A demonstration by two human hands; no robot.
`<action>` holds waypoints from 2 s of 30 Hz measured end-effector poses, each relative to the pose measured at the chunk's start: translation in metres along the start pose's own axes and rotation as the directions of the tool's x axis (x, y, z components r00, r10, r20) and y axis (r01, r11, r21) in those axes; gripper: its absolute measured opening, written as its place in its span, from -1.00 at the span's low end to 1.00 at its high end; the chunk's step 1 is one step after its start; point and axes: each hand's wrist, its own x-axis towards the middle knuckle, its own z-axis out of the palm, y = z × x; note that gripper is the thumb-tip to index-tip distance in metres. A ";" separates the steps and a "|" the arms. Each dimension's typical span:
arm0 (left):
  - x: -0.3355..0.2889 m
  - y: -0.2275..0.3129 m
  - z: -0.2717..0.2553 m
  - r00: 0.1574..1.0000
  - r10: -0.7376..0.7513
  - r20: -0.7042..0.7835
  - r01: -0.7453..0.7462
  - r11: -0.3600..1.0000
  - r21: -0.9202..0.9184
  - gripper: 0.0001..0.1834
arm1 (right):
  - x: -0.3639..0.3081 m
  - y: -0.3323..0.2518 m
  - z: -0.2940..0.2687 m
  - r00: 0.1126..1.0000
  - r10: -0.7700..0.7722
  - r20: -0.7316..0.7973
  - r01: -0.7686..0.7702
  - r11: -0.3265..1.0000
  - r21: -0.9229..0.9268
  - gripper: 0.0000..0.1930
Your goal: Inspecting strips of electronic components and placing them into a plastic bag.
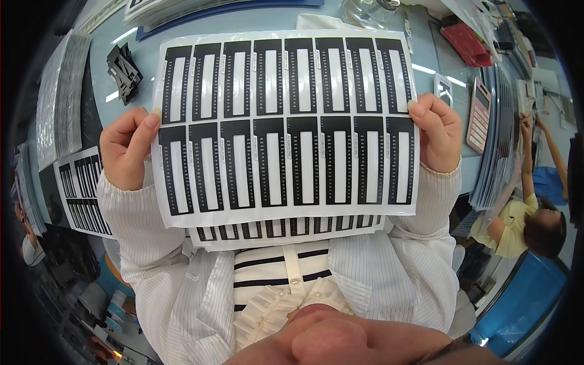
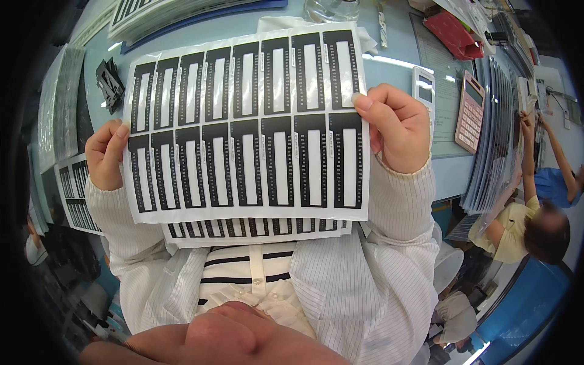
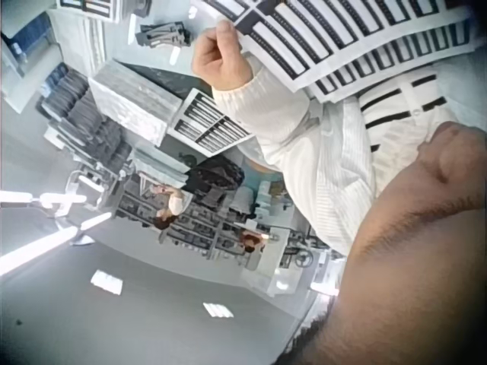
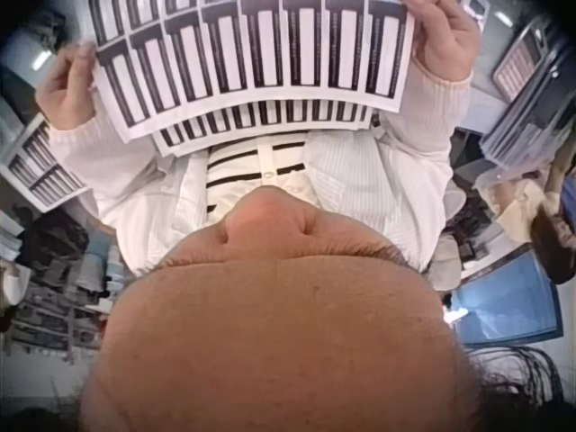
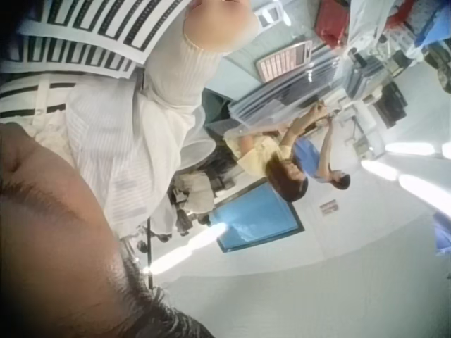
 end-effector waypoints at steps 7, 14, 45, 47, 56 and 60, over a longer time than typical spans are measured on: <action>0.002 -0.006 0.000 1.000 0.002 0.010 -0.002 1.000 -0.030 -0.73 | -0.001 0.001 -0.001 1.000 0.015 -0.002 -0.015 1.000 -0.009 -0.81; 0.002 -0.012 -0.004 1.000 -0.008 -0.010 0.008 1.000 -0.020 -0.75 | -0.001 -0.007 0.003 0.999 0.042 0.016 -0.042 0.999 -0.030 -0.80; 0.002 -0.003 0.000 0.997 -0.044 0.059 0.041 0.998 0.039 -0.75 | -0.001 -0.005 0.006 0.995 0.046 0.088 -0.031 0.985 -0.168 -0.81; 0.004 -0.001 0.005 0.997 -0.040 0.071 0.035 0.997 0.069 -0.75 | -0.001 -0.005 0.008 0.998 0.038 0.055 -0.025 0.974 -0.227 -0.81; 0.001 0.005 -0.002 0.949 0.037 0.314 -0.095 0.980 0.172 -0.78 | -0.001 -0.003 0.011 0.999 0.028 0.040 -0.015 0.957 -0.289 -0.83; 0.004 0.003 -0.002 0.942 -0.048 0.332 -0.014 0.983 0.182 -0.81 | -0.001 -0.005 0.008 0.999 0.050 0.011 -0.044 0.947 -0.319 -0.83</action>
